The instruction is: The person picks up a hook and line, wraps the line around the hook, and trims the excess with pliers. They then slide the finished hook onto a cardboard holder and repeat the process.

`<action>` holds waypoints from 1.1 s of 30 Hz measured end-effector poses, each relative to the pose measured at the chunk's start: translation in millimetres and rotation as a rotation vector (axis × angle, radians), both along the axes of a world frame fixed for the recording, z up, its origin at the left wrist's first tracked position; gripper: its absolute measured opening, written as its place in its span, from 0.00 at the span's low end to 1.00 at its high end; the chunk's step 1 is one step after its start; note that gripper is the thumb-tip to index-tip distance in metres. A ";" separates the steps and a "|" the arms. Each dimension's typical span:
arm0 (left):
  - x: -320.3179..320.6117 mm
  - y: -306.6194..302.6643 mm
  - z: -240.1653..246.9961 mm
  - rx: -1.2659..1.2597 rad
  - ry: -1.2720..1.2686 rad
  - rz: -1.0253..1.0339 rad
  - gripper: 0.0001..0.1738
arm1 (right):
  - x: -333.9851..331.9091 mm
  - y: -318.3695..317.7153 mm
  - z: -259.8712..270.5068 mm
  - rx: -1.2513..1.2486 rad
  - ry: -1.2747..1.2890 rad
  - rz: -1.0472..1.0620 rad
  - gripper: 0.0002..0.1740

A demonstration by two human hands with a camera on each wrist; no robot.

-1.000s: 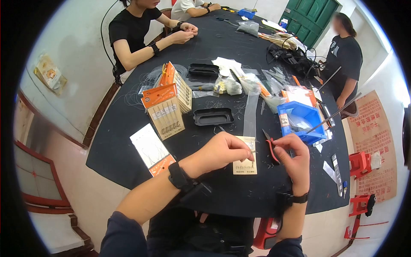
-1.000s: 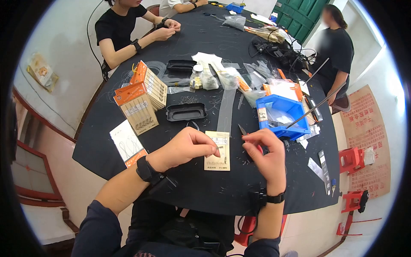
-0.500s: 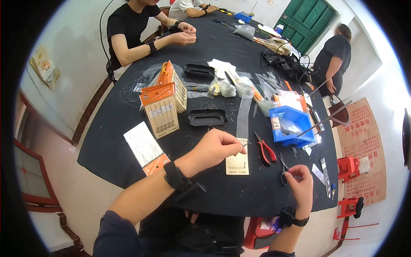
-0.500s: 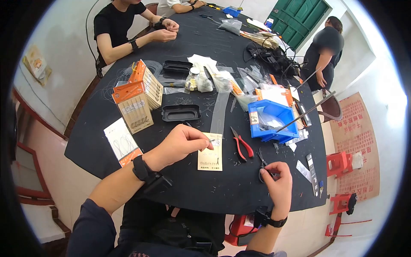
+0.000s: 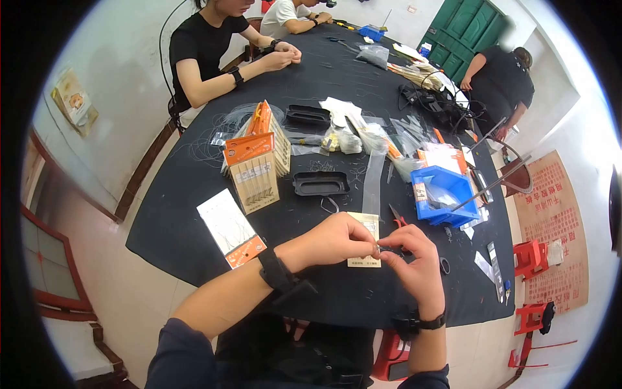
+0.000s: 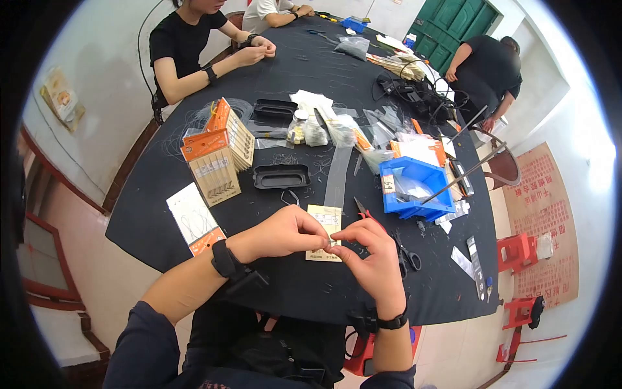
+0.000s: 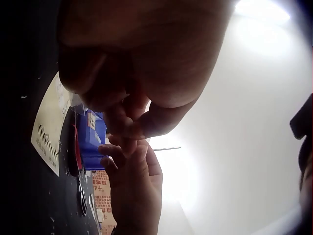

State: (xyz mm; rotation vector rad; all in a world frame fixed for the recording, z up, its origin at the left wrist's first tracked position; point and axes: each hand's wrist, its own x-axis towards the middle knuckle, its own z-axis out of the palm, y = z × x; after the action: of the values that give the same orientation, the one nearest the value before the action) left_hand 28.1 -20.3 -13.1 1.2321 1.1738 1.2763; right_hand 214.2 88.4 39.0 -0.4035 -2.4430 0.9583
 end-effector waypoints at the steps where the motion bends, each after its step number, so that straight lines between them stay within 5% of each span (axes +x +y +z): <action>1: -0.1 0.2 -0.4 -0.003 0.009 0.000 0.10 | -0.2 0.3 -1.2 -0.006 0.009 -0.002 0.12; 16: 1.2 2.8 -6.9 0.007 -0.036 -0.024 0.11 | -1.9 -3.0 -2.6 0.282 0.083 -0.060 0.11; 25: 2.3 1.6 -3.9 -0.006 0.005 -0.015 0.11 | -3.4 -2.3 -6.7 0.292 0.090 -0.014 0.10; 33: 4.0 2.6 -6.6 -0.003 0.050 0.002 0.11 | 1.4 -5.3 -7.0 0.059 0.159 -0.047 0.07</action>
State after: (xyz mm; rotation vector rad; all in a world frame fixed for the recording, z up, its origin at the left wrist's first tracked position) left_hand 32.1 -17.7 -19.7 1.2671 1.2129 1.2513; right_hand 215.5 83.2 32.0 -0.3494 -2.3021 0.8625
